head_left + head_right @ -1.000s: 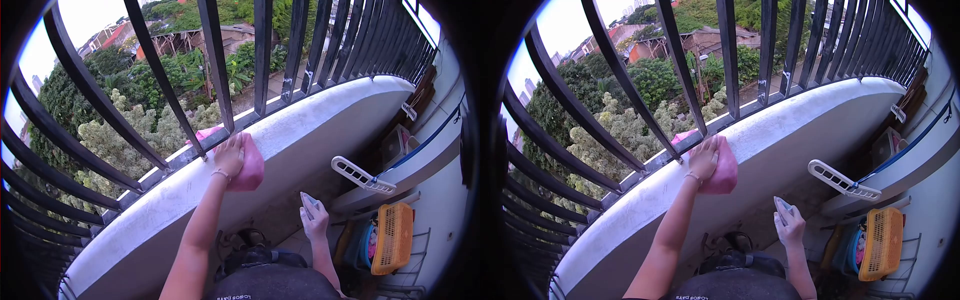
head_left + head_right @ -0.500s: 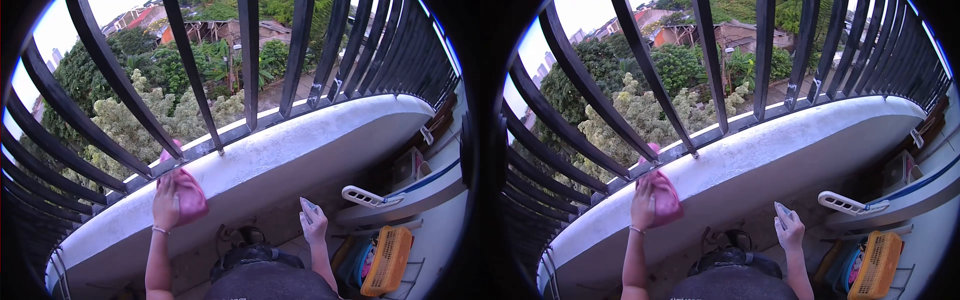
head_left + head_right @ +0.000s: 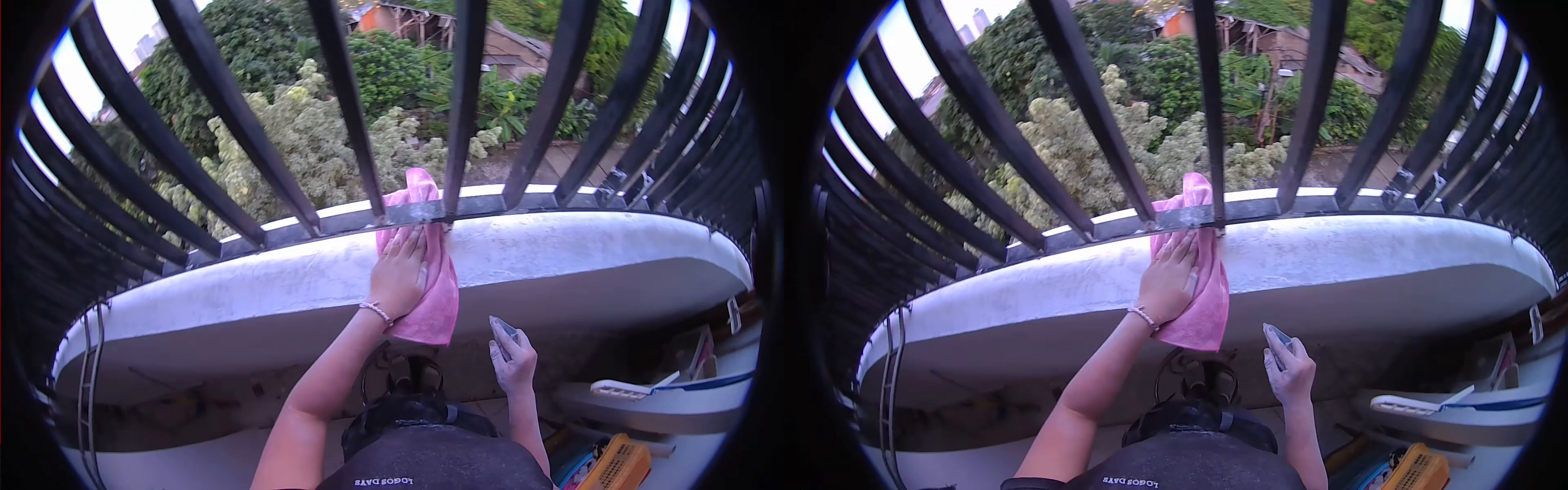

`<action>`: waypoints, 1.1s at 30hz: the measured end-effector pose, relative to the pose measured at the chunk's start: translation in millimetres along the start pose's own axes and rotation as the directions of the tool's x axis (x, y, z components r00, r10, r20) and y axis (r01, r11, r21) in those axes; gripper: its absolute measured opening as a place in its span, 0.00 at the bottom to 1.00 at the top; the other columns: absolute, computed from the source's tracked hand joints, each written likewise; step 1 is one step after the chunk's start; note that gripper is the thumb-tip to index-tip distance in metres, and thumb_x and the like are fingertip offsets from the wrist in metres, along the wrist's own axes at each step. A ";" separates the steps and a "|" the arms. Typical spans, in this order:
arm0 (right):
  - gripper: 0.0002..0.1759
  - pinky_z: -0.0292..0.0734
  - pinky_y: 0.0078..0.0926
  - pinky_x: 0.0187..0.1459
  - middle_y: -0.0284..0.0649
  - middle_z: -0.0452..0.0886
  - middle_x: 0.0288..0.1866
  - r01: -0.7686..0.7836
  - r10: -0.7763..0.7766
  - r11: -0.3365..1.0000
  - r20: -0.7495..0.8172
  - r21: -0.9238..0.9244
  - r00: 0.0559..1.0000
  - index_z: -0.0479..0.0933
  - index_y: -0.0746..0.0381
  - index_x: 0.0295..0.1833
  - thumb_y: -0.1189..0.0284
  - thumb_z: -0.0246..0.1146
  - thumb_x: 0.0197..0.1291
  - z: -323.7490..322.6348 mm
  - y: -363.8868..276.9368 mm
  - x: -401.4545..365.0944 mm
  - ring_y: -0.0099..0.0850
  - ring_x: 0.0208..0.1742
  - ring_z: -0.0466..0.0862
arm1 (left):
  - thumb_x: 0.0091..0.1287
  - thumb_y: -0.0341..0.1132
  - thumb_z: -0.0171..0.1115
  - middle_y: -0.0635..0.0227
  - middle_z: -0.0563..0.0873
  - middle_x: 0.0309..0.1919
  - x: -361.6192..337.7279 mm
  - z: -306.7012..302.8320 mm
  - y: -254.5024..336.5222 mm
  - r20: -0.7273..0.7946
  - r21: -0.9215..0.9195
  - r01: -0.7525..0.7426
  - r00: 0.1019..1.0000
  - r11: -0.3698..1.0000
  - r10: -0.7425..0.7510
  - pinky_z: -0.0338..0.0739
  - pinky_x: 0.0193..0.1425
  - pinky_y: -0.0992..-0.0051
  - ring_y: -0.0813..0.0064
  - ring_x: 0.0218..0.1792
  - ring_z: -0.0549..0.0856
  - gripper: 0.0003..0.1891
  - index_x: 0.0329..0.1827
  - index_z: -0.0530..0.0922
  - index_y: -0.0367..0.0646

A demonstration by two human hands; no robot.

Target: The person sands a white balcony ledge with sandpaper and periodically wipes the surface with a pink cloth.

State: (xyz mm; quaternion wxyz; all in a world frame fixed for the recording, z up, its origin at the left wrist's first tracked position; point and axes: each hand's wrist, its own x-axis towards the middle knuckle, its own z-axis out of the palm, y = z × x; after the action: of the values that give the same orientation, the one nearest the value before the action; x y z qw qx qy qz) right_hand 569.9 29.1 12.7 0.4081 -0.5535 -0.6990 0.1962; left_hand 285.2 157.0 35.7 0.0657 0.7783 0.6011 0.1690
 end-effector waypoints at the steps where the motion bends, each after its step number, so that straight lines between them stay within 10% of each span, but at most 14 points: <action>1: 0.27 0.85 0.38 0.40 0.44 0.85 0.40 0.032 -0.032 0.999 -0.010 -0.001 0.999 0.88 0.54 0.66 0.79 0.73 0.60 5.1 -0.4 0.8 0.40 0.36 0.88 | 0.79 0.41 0.50 0.47 0.67 0.84 -8.5 -5.4 -14.2 0.012 -0.004 -0.007 1.000 1.000 0.007 0.52 0.91 0.58 0.52 0.86 0.63 0.33 0.84 0.65 0.33; 5: 0.27 0.84 0.37 0.39 0.44 0.84 0.40 0.033 -0.033 0.999 0.015 0.002 0.999 0.88 0.54 0.66 0.81 0.72 0.60 9.1 -0.8 -3.1 0.40 0.36 0.88 | 0.74 0.35 0.53 0.48 0.86 0.57 -65.2 -47.5 -121.0 -0.077 0.156 0.237 0.971 0.959 -0.227 0.73 0.74 0.52 0.48 0.61 0.84 0.15 0.52 0.84 0.36; 6: 0.27 0.84 0.37 0.40 0.45 0.85 0.41 0.015 -0.015 1.000 0.015 -0.002 1.000 0.88 0.55 0.67 0.81 0.72 0.60 7.0 1.4 -5.8 0.40 0.37 0.88 | 0.75 0.36 0.53 0.48 0.86 0.55 -95.0 -18.5 -193.0 -0.309 0.261 0.279 0.931 0.924 -0.194 0.73 0.73 0.52 0.49 0.61 0.83 0.15 0.52 0.83 0.36; 9: 0.26 0.85 0.36 0.45 0.47 0.87 0.45 -0.011 0.012 1.000 -0.028 0.029 1.000 0.87 0.57 0.67 0.81 0.71 0.62 -2.0 11.8 -13.1 0.41 0.42 0.90 | 0.80 0.37 0.49 0.46 0.85 0.63 -162.7 -76.9 -292.7 -0.036 0.364 0.611 0.763 0.703 -0.645 0.71 0.77 0.51 0.44 0.68 0.80 0.19 0.62 0.79 0.34; 10: 0.26 0.85 0.35 0.46 0.48 0.87 0.47 -0.018 0.021 0.999 -0.052 0.051 0.998 0.87 0.58 0.67 0.81 0.71 0.62 -3.6 14.9 -16.0 0.42 0.44 0.90 | 0.80 0.40 0.48 0.44 0.84 0.66 -189.4 -67.1 -321.3 -0.409 0.463 0.568 0.818 0.680 -0.404 0.72 0.78 0.49 0.42 0.68 0.82 0.21 0.66 0.78 0.34; 14: 0.24 0.85 0.35 0.56 0.51 0.88 0.56 -0.115 0.121 0.990 -0.082 0.079 0.989 0.86 0.64 0.67 0.83 0.68 0.66 -8.0 29.9 -26.3 0.42 0.54 0.91 | 0.81 0.42 0.49 0.44 0.85 0.65 -142.7 -92.9 -257.7 -0.214 0.280 0.823 0.555 0.494 -0.803 0.78 0.72 0.48 0.43 0.64 0.86 0.21 0.66 0.80 0.39; 16: 0.24 0.82 0.34 0.62 0.53 0.87 0.61 -0.139 0.145 0.982 -0.040 0.126 0.989 0.84 0.68 0.68 0.83 0.67 0.67 -5.8 22.3 -19.8 0.41 0.60 0.89 | 0.81 0.43 0.50 0.45 0.89 0.57 -116.8 -67.6 -219.6 -0.225 0.410 0.549 0.835 0.728 -0.503 0.82 0.63 0.48 0.48 0.58 0.89 0.20 0.61 0.83 0.40; 19: 0.24 0.84 0.34 0.60 0.51 0.87 0.59 -0.048 0.053 0.987 -0.025 0.155 0.998 0.85 0.66 0.67 0.84 0.66 0.66 4.6 5.6 -1.4 0.39 0.57 0.90 | 0.73 0.39 0.55 0.48 0.90 0.45 -48.3 -39.4 -95.9 -0.060 0.094 0.442 0.897 0.892 -0.438 0.80 0.58 0.51 0.52 0.46 0.90 0.14 0.49 0.84 0.40; 22: 0.25 0.85 0.32 0.53 0.50 0.87 0.54 0.049 -0.055 0.982 0.027 0.184 0.998 0.87 0.64 0.66 0.85 0.67 0.63 18.9 -16.9 21.7 0.37 0.50 0.91 | 0.75 0.41 0.55 0.52 0.77 0.76 -20.7 4.1 -17.6 -0.167 0.110 0.047 0.986 0.993 -0.028 0.62 0.84 0.51 0.50 0.78 0.72 0.29 0.76 0.75 0.36; 25: 0.27 0.84 0.31 0.48 0.49 0.86 0.50 0.160 -0.174 0.979 0.113 0.124 0.978 0.87 0.63 0.65 0.87 0.67 0.60 24.6 -32.8 42.5 0.37 0.46 0.90 | 0.76 0.41 0.54 0.57 0.81 0.73 -26.4 -1.0 -14.5 -0.254 -0.113 0.062 0.963 0.992 -0.089 0.57 0.88 0.52 0.52 0.80 0.72 0.26 0.74 0.79 0.39; 27: 0.27 0.84 0.30 0.57 0.53 0.88 0.58 0.119 -0.144 0.983 0.186 0.137 0.972 0.86 0.65 0.66 0.89 0.64 0.60 25.7 -48.7 48.0 0.39 0.55 0.91 | 0.74 0.39 0.56 0.56 0.85 0.68 -37.2 -14.7 -62.4 -0.131 0.085 0.041 0.991 0.996 -0.029 0.64 0.84 0.53 0.52 0.76 0.75 0.21 0.63 0.86 0.40; 29: 0.25 0.83 0.30 0.60 0.54 0.88 0.60 0.115 -0.141 0.983 0.186 0.145 0.972 0.85 0.67 0.66 0.88 0.64 0.63 21.7 -58.7 50.9 0.40 0.59 0.90 | 0.71 0.38 0.57 0.57 0.91 0.55 -67.9 -42.9 -134.2 0.058 0.106 0.353 0.931 0.930 -0.360 0.70 0.78 0.53 0.55 0.67 0.82 0.14 0.47 0.89 0.41; 33: 0.23 0.81 0.32 0.65 0.54 0.87 0.62 0.097 -0.116 0.973 0.084 0.208 0.990 0.84 0.68 0.68 0.86 0.61 0.69 21.2 -55.6 45.3 0.42 0.63 0.88 | 0.78 0.43 0.52 0.51 0.92 0.48 -180.4 -68.7 -300.8 -0.532 0.242 0.703 0.673 0.669 -0.514 0.76 0.73 0.49 0.48 0.62 0.86 0.20 0.48 0.89 0.37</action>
State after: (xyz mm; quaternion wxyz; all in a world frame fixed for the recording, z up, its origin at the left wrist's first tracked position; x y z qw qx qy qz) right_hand 516.6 57.9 56.6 0.4387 -0.4605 -0.7227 0.2707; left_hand -52.8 58.0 -25.2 -0.1839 0.4631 0.8515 0.1632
